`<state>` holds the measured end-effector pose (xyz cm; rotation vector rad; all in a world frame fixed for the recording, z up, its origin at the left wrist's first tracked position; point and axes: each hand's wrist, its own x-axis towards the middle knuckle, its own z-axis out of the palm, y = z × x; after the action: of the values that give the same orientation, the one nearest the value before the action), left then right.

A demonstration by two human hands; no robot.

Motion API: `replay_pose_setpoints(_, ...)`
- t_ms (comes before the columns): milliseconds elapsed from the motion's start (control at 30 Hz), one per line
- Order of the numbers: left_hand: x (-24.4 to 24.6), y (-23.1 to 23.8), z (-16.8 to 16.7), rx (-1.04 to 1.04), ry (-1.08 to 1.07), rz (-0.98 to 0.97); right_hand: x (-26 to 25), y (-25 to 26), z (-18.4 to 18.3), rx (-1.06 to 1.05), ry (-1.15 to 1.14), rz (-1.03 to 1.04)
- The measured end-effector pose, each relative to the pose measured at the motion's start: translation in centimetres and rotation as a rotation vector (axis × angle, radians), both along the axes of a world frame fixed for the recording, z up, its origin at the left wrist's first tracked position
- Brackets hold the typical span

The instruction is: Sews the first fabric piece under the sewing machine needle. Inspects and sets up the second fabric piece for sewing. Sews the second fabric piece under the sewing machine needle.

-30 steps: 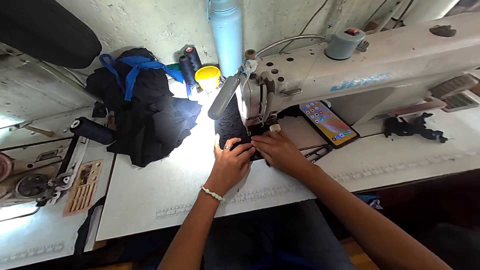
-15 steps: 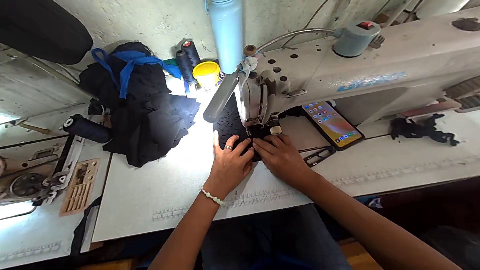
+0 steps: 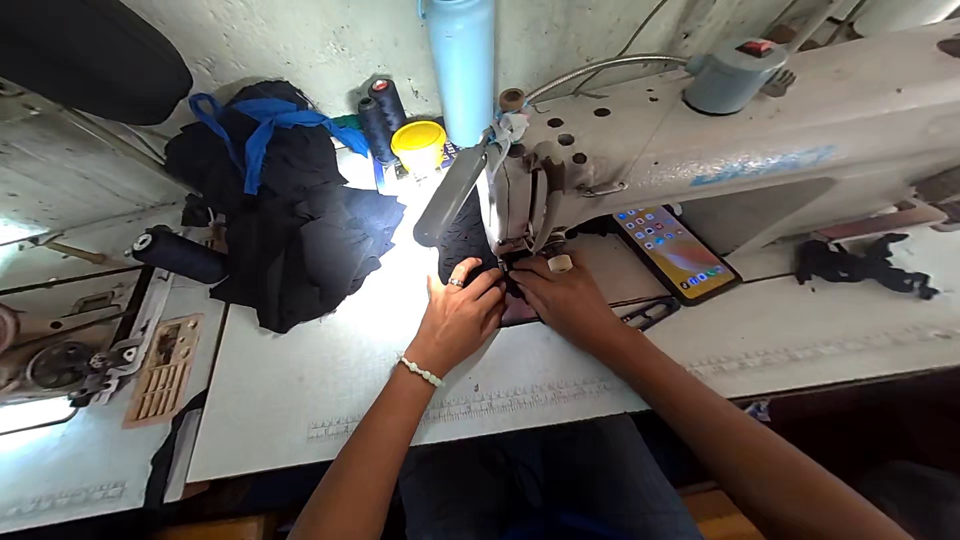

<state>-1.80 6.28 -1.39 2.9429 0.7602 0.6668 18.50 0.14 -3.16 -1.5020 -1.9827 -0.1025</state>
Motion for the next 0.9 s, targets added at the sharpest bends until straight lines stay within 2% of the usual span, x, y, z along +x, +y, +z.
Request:
replay_pose_setpoints(133,0.0,-0.1,-0.5,-0.043,-0.068,-0.017,-1.5,-1.8,0.6,-0.049,0.084,-0.117)
replay_pose_setpoints(267,0.2,0.2,-0.4,-0.109,-0.123,0.007,-2.4,-1.6,0.9,-0.127,0.132,-0.178)
replay_pose_setpoints(433,0.9,0.4,0.6,-0.196,-0.132,0.139,-2.8,-0.5,2.1,-0.152,0.193,-0.186)
replay_pose_setpoints(667,2.1,0.8,0.0,-0.193,-0.269,0.215,-1.9,0.3,3.2,-0.391,0.392,-0.159)
replay_pose_setpoints(800,1.9,0.9,-0.1,-0.293,-0.318,0.234,-2.2,0.6,3.1,-0.376,0.302,-0.186)
replay_pose_setpoints(900,1.9,1.0,0.0,-0.327,-0.319,0.249,-2.7,0.9,2.4,-0.206,0.198,-0.212)
